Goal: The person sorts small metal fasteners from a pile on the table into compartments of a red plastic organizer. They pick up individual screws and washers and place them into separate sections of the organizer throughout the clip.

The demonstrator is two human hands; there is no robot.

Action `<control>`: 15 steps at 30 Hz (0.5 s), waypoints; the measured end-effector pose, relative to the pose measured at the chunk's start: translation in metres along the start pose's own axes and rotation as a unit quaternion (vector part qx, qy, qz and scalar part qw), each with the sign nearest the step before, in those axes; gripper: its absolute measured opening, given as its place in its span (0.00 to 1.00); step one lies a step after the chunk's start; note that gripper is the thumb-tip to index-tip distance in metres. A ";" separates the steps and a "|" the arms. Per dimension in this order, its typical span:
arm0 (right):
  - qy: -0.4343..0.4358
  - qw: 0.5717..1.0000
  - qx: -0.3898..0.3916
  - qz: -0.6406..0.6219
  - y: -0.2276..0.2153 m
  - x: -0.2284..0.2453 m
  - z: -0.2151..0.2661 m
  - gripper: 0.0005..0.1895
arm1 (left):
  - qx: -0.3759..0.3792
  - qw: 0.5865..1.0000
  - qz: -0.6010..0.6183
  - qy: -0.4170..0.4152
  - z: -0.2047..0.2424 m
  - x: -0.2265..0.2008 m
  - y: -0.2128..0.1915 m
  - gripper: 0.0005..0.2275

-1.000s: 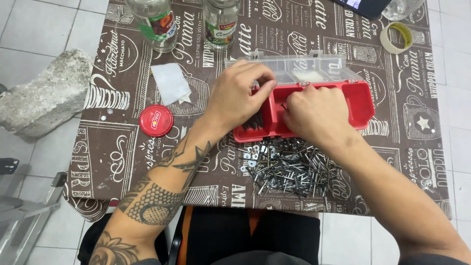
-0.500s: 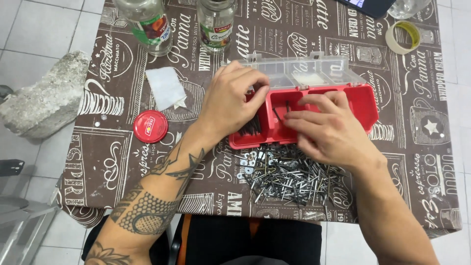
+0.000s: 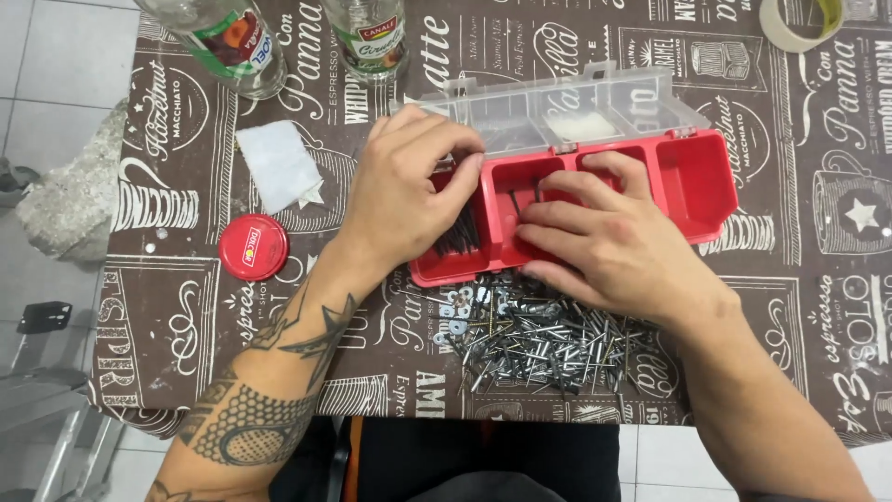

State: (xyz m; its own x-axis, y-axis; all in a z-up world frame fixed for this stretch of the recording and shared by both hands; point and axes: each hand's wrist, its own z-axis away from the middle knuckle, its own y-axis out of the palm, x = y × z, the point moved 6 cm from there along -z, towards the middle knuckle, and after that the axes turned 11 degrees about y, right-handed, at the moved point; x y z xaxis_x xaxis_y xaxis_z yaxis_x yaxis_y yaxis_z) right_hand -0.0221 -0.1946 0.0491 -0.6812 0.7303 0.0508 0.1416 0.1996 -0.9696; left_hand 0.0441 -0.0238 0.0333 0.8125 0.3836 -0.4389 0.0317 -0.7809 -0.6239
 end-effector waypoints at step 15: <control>0.006 1.000 0.001 0.017 0.001 0.001 0.002 0.22 | 0.000 1.000 -0.004 0.002 -0.001 -0.002 -0.002 0.02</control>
State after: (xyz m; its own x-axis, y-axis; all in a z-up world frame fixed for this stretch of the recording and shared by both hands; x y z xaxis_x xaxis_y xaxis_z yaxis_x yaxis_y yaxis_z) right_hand -0.0243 -0.1951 0.0477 -0.6676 0.7442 0.0210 0.1631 0.1736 -0.9712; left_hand 0.0429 -0.0239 0.0361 0.8149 0.3881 -0.4305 0.0390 -0.7777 -0.6274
